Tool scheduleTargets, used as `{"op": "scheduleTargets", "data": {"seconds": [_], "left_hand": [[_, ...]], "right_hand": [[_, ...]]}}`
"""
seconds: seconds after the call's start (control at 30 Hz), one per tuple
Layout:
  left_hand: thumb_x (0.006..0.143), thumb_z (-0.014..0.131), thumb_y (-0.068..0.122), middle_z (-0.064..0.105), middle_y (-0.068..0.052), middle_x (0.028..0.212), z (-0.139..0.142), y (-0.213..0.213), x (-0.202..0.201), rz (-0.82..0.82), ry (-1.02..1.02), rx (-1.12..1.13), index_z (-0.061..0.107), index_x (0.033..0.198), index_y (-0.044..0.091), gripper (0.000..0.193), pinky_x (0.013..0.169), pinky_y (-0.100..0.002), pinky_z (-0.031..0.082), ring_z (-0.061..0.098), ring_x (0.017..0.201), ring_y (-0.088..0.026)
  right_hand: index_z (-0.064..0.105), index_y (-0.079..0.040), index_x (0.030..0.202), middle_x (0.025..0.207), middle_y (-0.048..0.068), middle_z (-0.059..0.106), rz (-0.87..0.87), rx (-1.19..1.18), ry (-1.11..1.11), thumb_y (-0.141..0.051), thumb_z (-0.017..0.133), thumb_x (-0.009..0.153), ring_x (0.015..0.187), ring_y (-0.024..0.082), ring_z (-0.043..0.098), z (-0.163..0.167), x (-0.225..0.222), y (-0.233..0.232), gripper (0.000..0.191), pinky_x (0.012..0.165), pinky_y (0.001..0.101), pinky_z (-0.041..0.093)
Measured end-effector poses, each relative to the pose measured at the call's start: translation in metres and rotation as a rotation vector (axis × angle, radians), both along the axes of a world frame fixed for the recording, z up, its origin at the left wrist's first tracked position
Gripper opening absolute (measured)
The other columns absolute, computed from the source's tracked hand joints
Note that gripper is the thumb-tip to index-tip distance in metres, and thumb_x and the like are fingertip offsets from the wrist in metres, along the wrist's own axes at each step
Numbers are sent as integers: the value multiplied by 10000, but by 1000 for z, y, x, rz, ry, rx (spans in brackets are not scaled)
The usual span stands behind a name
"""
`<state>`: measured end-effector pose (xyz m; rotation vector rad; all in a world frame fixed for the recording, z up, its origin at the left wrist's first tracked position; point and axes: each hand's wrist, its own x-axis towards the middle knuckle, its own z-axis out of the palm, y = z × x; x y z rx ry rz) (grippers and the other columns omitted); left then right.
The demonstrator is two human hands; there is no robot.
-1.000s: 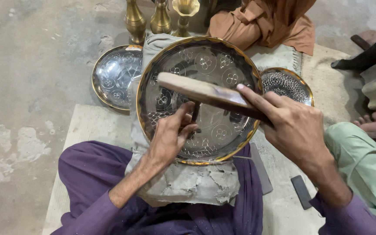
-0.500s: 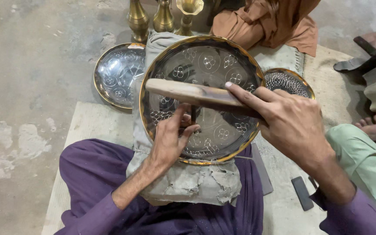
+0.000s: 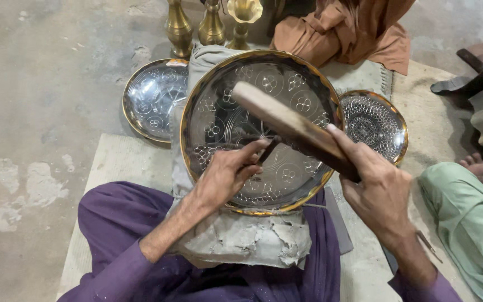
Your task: The person sits on the floor with a decorated metal tray resting on a cloth pad, holding a small chisel against the tray's engraved pattern and striking it with a wooden mallet to chase the design. They reposition the chisel repeatedly across the tray's floral motifs, with other engraved trays and brass vases nearby.
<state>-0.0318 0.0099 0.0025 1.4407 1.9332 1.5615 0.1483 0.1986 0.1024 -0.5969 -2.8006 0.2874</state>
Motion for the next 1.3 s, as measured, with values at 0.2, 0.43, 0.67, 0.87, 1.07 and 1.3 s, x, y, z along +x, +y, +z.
{"op": "scheduleTargets", "data": {"seconds": [0.2,0.43,0.67,0.87,1.07,1.3], "left_hand": [[872,723,-3,777,-150,977,6,2,-10,-146,36,-146,566,1432,118,595,774,-377,623,790,891,-253],[845,721,69,761,-133,1094,16,10,-17,-304,168,-138,598,1395,152,569,768,-425,597,760,891,-294],[844,703,134,755,-107,1103,27,16,-22,-414,225,-281,615,1367,203,535,680,-484,528,716,793,-335],[890,745,84,762,-132,1077,23,16,-23,-457,306,-154,642,1370,175,499,740,-487,549,714,903,-362],[843,750,64,763,-105,947,15,8,-26,-200,83,-180,553,1403,117,596,759,-403,600,760,872,-281],[826,754,81,771,-85,967,13,13,-31,-277,201,-166,560,1425,148,634,765,-412,587,757,859,-260]], "right_hand": [[547,-296,1486,1138,65,768,-126,-96,56,-39,685,828,849,201,755,-45,33,6,719,749,359,622],[550,-166,1395,1051,150,766,-154,15,168,-76,750,805,814,249,739,-98,64,-10,630,680,387,587],[548,-14,1330,881,168,717,-262,-222,203,6,734,789,747,263,689,-140,87,-25,573,661,420,553],[515,-64,1356,982,174,685,-223,-399,477,-29,677,888,841,278,682,-157,82,-31,497,769,388,561],[544,-59,1379,935,183,728,-270,-300,249,-13,673,803,790,260,749,-122,84,-12,592,699,407,578],[494,-62,1463,1130,207,671,-29,2,355,-57,742,818,953,344,720,-92,75,2,691,813,408,597]]}}
